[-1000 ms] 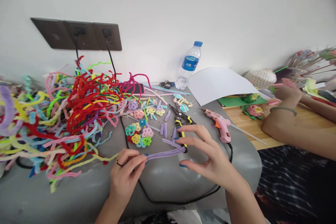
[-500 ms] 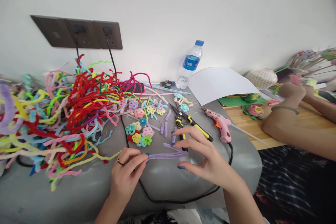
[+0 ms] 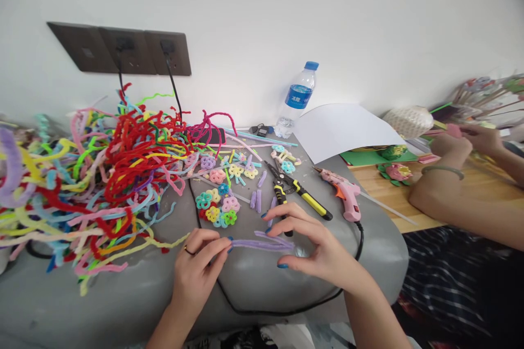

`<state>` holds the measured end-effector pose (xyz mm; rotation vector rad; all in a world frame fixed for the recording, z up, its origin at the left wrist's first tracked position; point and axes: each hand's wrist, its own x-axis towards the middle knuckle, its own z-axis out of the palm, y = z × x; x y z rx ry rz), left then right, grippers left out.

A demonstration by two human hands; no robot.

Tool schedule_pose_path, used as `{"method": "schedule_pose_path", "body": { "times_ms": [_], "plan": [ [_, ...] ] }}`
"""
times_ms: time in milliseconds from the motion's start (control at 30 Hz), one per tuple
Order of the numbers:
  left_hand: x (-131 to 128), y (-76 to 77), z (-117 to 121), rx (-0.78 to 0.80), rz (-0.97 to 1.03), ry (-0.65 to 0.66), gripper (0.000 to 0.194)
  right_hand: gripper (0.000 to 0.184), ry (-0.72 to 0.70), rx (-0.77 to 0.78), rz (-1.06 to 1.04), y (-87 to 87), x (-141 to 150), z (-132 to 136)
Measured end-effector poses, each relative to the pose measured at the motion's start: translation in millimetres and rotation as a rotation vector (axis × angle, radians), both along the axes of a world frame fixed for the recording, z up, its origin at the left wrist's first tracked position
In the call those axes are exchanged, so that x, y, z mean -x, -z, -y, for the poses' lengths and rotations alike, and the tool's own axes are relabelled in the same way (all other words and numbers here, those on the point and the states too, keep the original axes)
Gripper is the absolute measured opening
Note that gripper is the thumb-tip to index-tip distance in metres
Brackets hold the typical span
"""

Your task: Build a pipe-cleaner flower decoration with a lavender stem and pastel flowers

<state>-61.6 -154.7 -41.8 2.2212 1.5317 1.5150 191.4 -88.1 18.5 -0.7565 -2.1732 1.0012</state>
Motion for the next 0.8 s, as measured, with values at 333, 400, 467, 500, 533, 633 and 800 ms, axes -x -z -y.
{"method": "schedule_pose_path", "body": {
  "times_ms": [333,400,467,500,533,633,800],
  "plan": [
    [0.3,1.7,0.9,0.011,0.005,-0.002,0.014,0.019,-0.061,0.114,-0.086,6.7,1.6,-1.5],
    [0.4,1.8,0.6,0.006,0.002,-0.003,0.014,0.019,-0.065,0.118,-0.083,6.9,1.8,-1.2],
    [0.2,0.9,0.2,0.004,0.006,-0.002,0.014,0.019,-0.069,0.122,-0.075,7.1,2.2,-0.7],
    [0.1,0.4,0.1,0.004,0.01,-0.001,0.015,0.018,-0.069,0.123,-0.072,7.2,2.4,-0.4],
    [-0.1,-0.2,0.0,0.006,0.014,-0.002,0.015,0.018,-0.069,0.124,-0.069,7.3,2.7,-0.2],
    [-0.5,-1.1,-0.2,0.011,0.018,-0.005,0.015,0.015,-0.063,0.12,-0.065,7.1,3.6,0.2],
    [-0.7,-0.3,-0.3,0.008,0.025,0.002,0.015,0.012,-0.057,0.098,-0.043,6.3,4.2,-0.3]
  ]
}}
